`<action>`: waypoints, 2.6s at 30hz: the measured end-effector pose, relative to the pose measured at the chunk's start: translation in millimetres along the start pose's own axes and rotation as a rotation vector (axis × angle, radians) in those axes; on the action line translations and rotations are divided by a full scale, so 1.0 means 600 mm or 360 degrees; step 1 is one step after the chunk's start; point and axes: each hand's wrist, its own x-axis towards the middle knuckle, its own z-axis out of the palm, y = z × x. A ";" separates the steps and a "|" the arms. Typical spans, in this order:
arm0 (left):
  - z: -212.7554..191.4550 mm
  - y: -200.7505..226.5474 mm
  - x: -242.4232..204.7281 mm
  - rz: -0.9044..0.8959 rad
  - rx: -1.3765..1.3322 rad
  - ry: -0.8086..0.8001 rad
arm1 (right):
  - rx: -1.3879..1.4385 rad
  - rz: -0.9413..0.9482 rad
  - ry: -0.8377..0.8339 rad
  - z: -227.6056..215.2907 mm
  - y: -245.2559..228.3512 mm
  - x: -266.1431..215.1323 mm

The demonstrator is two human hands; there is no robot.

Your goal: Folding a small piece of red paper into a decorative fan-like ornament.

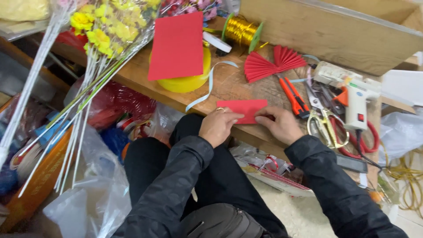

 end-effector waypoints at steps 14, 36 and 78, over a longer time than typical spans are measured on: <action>-0.018 0.006 0.004 0.0369 0.0297 0.0004 | -0.0048 -0.0207 0.0166 0.011 0.018 -0.006; 0.014 -0.006 0.001 0.0299 0.0369 0.0136 | -0.0183 -0.0468 0.0253 -0.001 0.020 -0.028; 0.044 0.010 -0.017 0.0457 0.0550 0.0155 | -0.0578 -0.0600 0.0216 0.000 -0.005 -0.047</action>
